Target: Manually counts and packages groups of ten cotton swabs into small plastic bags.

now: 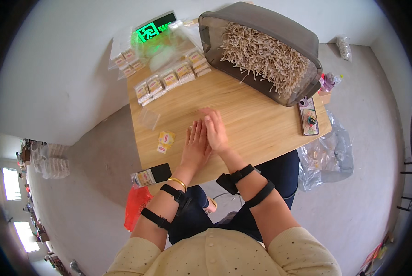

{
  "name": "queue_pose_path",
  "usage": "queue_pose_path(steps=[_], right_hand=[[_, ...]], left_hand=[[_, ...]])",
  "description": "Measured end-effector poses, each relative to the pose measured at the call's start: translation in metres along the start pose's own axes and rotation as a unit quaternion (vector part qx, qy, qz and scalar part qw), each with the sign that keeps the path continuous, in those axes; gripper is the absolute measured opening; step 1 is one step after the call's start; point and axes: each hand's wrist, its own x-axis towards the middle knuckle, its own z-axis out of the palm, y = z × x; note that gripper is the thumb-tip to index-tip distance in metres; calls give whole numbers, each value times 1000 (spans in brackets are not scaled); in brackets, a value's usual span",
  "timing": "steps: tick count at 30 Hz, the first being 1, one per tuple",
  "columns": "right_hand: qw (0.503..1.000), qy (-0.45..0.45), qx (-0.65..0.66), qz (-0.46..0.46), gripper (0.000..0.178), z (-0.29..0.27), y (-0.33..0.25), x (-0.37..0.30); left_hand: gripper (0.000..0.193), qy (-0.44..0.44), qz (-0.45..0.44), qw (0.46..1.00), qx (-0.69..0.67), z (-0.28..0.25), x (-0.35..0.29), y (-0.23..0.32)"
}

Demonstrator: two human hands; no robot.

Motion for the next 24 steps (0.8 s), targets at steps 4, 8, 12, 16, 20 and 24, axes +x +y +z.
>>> queue_pose_path(steps=[4,8,12,16,20,24], right_hand=[[999,25,-17,8,32,-34,-8,2],[998,55,-43,8,32,-54,-8,1],[996,66,-59,12,32,-57,-8,-1],[996,66,-62,4,31,-58,-8,-1],[996,47,-56,41,23,-60,-9,-1],[958,34,-273,-78,27,-74,5,26]], left_hand=[[87,-56,-38,986,152,-13,1,13],[89,-78,-54,984,151,-17,10,18],[90,-70,-53,984,152,-18,8,20],[87,-56,-44,986,153,-21,6,15],[79,34,-63,996,57,-24,6,3],[70,68,-44,997,12,-19,-3,-3]])
